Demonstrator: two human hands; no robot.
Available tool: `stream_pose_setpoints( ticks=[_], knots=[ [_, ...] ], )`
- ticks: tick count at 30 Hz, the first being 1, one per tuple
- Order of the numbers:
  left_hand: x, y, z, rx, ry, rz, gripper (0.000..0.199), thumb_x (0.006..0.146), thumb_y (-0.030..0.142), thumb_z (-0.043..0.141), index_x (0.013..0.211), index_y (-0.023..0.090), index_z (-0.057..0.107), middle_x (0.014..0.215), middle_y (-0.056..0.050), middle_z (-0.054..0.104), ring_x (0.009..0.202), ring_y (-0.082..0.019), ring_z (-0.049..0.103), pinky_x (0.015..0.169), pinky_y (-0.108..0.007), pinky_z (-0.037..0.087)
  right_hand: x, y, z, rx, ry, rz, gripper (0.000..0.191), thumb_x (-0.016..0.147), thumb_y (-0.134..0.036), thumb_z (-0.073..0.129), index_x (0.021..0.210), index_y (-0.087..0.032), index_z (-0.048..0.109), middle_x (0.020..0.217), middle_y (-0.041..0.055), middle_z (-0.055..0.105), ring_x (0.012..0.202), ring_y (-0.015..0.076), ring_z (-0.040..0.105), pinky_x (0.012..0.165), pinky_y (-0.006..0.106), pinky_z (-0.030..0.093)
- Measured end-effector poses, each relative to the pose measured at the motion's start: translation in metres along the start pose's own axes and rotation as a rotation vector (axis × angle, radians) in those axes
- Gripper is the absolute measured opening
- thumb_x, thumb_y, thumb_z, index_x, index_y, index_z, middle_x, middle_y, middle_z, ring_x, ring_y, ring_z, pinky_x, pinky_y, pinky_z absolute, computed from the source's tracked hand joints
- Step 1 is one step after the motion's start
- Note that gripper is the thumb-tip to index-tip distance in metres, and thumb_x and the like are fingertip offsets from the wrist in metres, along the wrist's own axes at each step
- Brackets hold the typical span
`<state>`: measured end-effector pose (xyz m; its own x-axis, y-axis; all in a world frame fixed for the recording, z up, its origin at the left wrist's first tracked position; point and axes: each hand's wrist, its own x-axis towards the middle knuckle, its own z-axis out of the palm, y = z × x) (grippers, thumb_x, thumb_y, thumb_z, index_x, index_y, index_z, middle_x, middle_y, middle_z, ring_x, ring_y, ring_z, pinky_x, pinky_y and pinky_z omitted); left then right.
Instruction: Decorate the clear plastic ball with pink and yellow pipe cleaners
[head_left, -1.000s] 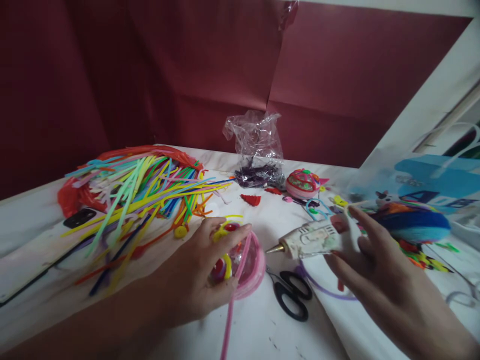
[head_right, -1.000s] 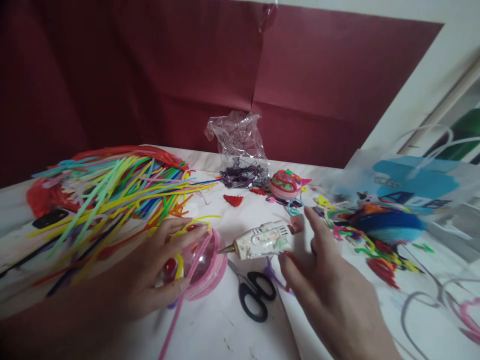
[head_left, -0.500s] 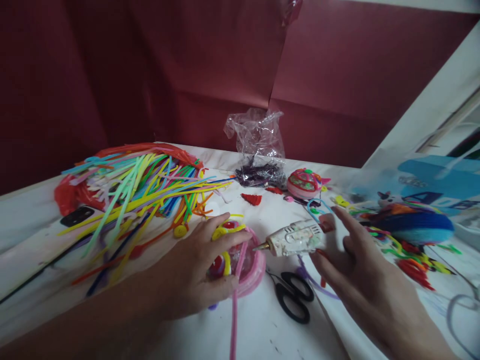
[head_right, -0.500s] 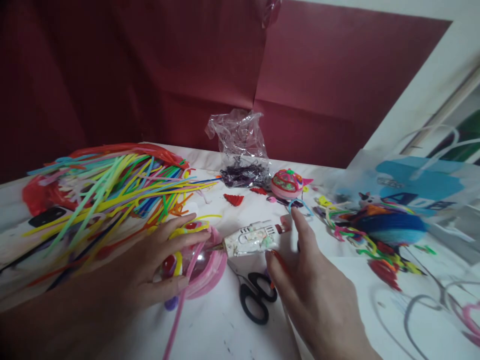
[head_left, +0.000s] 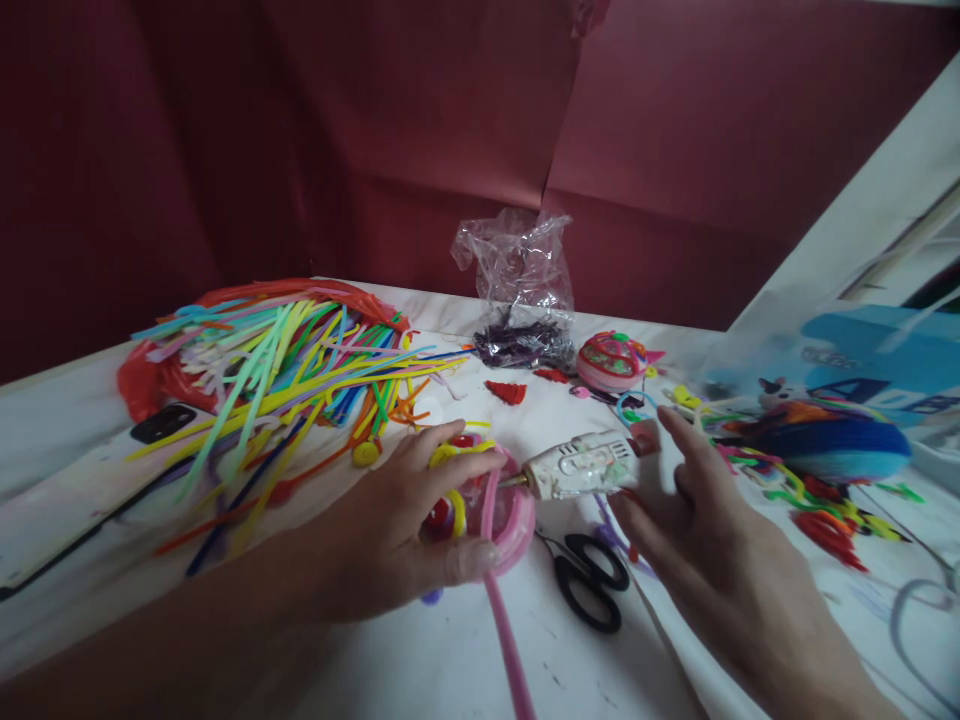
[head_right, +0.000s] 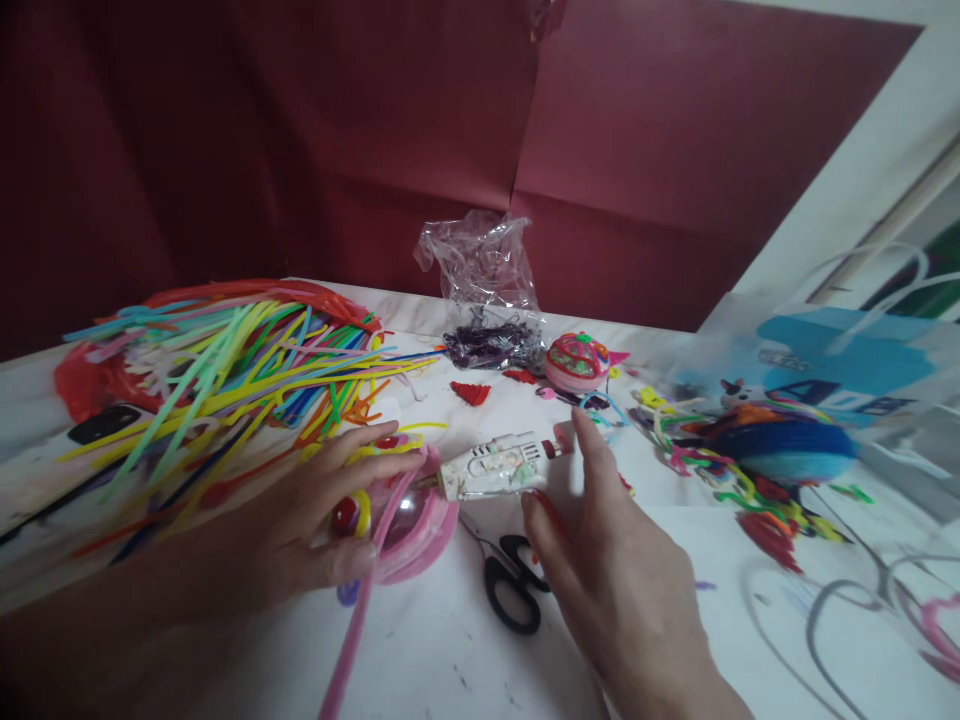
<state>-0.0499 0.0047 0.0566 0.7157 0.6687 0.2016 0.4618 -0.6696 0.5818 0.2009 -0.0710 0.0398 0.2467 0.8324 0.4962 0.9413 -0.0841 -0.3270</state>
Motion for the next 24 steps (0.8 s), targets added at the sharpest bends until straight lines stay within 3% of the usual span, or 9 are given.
stream_pose_setpoints(
  ticks=[5, 11, 17, 24],
  knots=[
    [0.0, -0.002, 0.003, -0.05, 0.023, -0.018, 0.055, 0.082, 0.057, 0.052, 0.13, 0.031, 0.048, 0.144, -0.007, 0.039, 0.13, -0.033, 0.036, 0.106, -0.053, 0.032, -0.002, 0.0, 0.001, 0.021, -0.062, 0.056, 0.069, 0.084, -0.053, 0.044, 0.144, -0.025, 0.024, 0.069, 0.0023, 0.066, 0.055, 0.0239, 0.068, 0.046, 0.032, 0.051],
    [0.001, -0.003, 0.006, 0.012, 0.051, -0.032, 0.046, 0.084, 0.043, 0.055, 0.128, 0.031, 0.051, 0.142, -0.007, 0.039, 0.132, -0.032, 0.035, 0.108, -0.051, 0.031, -0.005, 0.003, 0.002, 0.063, -0.066, 0.046, 0.07, 0.084, -0.052, 0.043, 0.145, -0.025, 0.022, 0.065, 0.0009, 0.065, 0.051, 0.0223, 0.066, 0.047, 0.032, 0.051],
    [0.001, -0.002, 0.005, 0.014, 0.027, -0.026, 0.043, 0.088, 0.036, 0.05, 0.13, 0.03, 0.049, 0.141, -0.006, 0.041, 0.131, -0.029, 0.037, 0.108, -0.05, 0.031, -0.008, -0.01, 0.004, 0.037, 0.023, 0.103, 0.064, 0.086, -0.05, 0.04, 0.144, -0.024, 0.028, 0.065, 0.0022, 0.064, 0.052, 0.0244, 0.066, 0.049, 0.035, 0.049],
    [0.002, -0.004, 0.008, -0.014, 0.053, -0.025, 0.038, 0.09, 0.032, 0.044, 0.128, 0.032, 0.05, 0.138, -0.004, 0.045, 0.126, -0.025, 0.043, 0.107, -0.046, 0.035, -0.008, -0.01, 0.005, 0.062, 0.02, 0.082, 0.067, 0.084, -0.05, 0.044, 0.143, -0.023, 0.029, 0.069, 0.0038, 0.067, 0.049, 0.0227, 0.065, 0.047, 0.032, 0.049]
  ],
)
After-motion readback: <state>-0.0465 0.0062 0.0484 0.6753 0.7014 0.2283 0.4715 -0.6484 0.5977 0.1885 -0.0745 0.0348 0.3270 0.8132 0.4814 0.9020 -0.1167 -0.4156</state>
